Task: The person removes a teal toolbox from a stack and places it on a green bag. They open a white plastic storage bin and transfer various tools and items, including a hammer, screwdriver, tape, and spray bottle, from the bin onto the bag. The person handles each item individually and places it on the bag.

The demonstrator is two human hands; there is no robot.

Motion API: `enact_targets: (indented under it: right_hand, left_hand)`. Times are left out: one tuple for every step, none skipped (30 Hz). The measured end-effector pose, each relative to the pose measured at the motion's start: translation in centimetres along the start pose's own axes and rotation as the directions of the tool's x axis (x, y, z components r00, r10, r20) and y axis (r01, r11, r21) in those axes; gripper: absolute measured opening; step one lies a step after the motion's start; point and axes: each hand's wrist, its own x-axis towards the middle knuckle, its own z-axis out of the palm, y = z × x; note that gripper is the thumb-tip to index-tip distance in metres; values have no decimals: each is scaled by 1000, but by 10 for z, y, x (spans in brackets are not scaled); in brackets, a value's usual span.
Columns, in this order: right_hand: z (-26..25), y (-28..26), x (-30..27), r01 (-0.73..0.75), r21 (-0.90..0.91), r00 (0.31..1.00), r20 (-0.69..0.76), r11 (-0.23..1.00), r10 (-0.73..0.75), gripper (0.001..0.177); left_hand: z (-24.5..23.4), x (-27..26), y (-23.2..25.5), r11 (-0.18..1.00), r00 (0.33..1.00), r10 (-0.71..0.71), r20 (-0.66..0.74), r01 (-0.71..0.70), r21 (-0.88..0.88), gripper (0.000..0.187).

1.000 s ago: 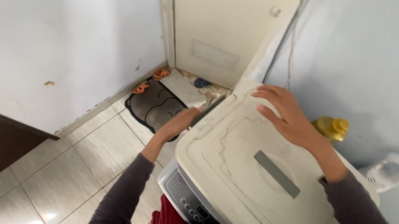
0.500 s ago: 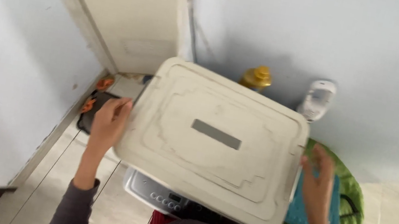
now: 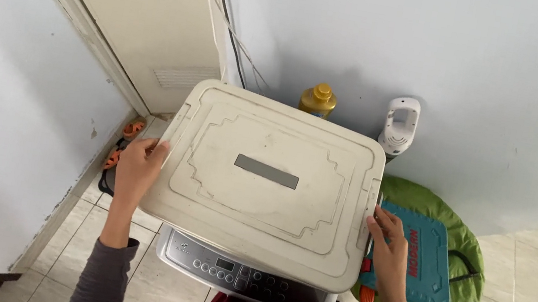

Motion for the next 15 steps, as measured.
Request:
enact_targets:
  right_hand:
    - [2,-3,-2,5,2,1000,1,1000,-5,44]
    - [3,-6,-3,20,48,1000,-21,999,-19,43]
    - [5,-8,-6,33,91,999,-44,995,-29,43]
    - [4,-16,-7,35,92,999,-42,995,-32,43]
    - [3,-23,-8,-30,136,997,-69,990,40,41]
    - [2,-31,-9,-95,182,989,-91,979,113,39]
    - [-1,-33,-8,-92,183,990,-92,979,110,39]
    - [-4,-35,-7,-33,184,991,-118,982,55,38]
    - [-8,-36,-8,22,183,990,-144,983,5,36]
    - [-10,-46,-9,20,183,990,-143,983,7,36]
    - [-12,-57,-8,17,160,986,-169,987,10,36]
    - [-13,-67,-8,14,136,981,-195,991,13,38]
    - [-17,-72,-1,14,137,981,-196,990,13,38]
    - [-21,-77,6,113,121,974,-211,986,-86,37]
    - [-25,-82,14,212,102,957,-224,972,-185,37]
  left_hand:
    - [0,-1,4,1000,1000,2,-6,-2,-1,49]
    - [-1,-1,8,1000,999,19,-36,-18,22,51]
    - [-1,-2,11,998,997,34,-63,-31,46,54]
    - [-4,-7,21,998,997,34,-66,-31,46,54]
    - [-7,-12,32,999,992,23,-123,-20,25,49]
    - [-10,-17,42,1000,984,9,-178,-9,3,43]
    - [-13,-18,47,1000,984,11,-180,-11,2,43]
    - [-17,-19,52,996,982,30,-188,-45,-74,39]
    - [-20,-21,55,986,980,47,-195,-76,-147,35]
    - [-22,-16,56,986,980,46,-194,-75,-146,35]
    - [-23,-10,56,987,973,79,-215,-107,-120,36]
    - [-25,-4,57,986,965,113,-235,-138,-94,37]
    - [-26,3,62,986,965,114,-235,-139,-93,37]
    - [-27,11,68,956,935,194,-298,-248,-157,33]
    - [-28,18,73,910,893,265,-364,-357,-213,31]
